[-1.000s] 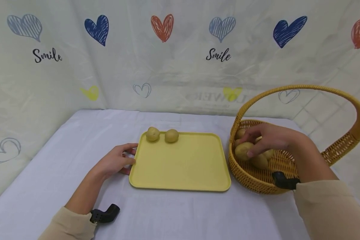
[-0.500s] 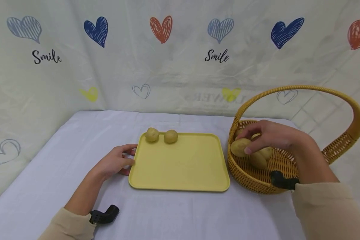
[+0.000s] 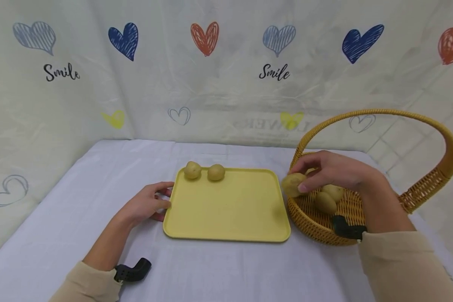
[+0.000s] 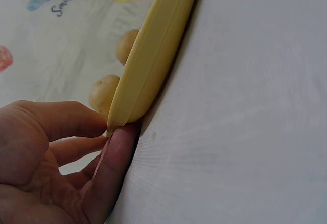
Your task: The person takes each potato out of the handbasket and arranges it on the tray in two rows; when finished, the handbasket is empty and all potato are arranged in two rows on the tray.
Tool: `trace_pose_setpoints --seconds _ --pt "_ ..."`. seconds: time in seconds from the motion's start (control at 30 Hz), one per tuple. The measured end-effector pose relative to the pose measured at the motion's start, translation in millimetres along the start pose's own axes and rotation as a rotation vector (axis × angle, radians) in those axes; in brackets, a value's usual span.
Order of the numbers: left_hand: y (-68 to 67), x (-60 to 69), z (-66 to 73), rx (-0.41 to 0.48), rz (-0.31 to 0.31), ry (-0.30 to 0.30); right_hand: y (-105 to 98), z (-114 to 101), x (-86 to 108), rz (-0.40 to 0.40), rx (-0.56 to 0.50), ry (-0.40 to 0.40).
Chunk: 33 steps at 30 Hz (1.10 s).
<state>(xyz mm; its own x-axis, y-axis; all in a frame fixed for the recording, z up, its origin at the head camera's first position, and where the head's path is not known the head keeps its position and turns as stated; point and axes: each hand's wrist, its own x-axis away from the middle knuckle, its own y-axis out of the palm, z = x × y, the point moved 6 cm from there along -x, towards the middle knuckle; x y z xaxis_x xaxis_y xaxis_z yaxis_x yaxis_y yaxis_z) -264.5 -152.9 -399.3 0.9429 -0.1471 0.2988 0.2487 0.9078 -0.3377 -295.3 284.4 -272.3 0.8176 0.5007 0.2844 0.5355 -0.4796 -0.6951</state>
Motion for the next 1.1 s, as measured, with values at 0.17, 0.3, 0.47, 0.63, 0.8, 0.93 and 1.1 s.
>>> trace_pose_setpoints --seconds 0.17,0.3,0.47,0.63,0.8,0.93,1.1 --pt "-0.6 -0.2 -1.4 -0.002 0.008 -0.008 6 -6 -3.2 0.001 -0.030 -0.052" --pt "-0.8 -1.0 -1.7 -0.002 0.008 -0.010 10 -8 -5.4 0.001 -0.050 -0.091" --pt "-0.4 -1.0 -2.2 0.001 0.006 -0.010 17 -10 -7.0 -0.051 -0.142 -0.132" --pt "0.6 -1.4 -1.2 -0.002 0.001 0.000 20 -20 -8.0 -0.070 -0.125 -0.131" --pt "0.7 -1.7 -0.7 -0.001 0.001 0.007 20 -33 -14.2 -0.093 -0.092 -0.083" --pt "-0.2 -1.3 -0.4 -0.004 0.005 0.008 21 -44 -22.3 -0.108 -0.087 -0.104" --pt "0.1 -0.8 -0.1 0.003 0.000 0.007 24 -55 -33.5 -0.090 -0.093 -0.119"
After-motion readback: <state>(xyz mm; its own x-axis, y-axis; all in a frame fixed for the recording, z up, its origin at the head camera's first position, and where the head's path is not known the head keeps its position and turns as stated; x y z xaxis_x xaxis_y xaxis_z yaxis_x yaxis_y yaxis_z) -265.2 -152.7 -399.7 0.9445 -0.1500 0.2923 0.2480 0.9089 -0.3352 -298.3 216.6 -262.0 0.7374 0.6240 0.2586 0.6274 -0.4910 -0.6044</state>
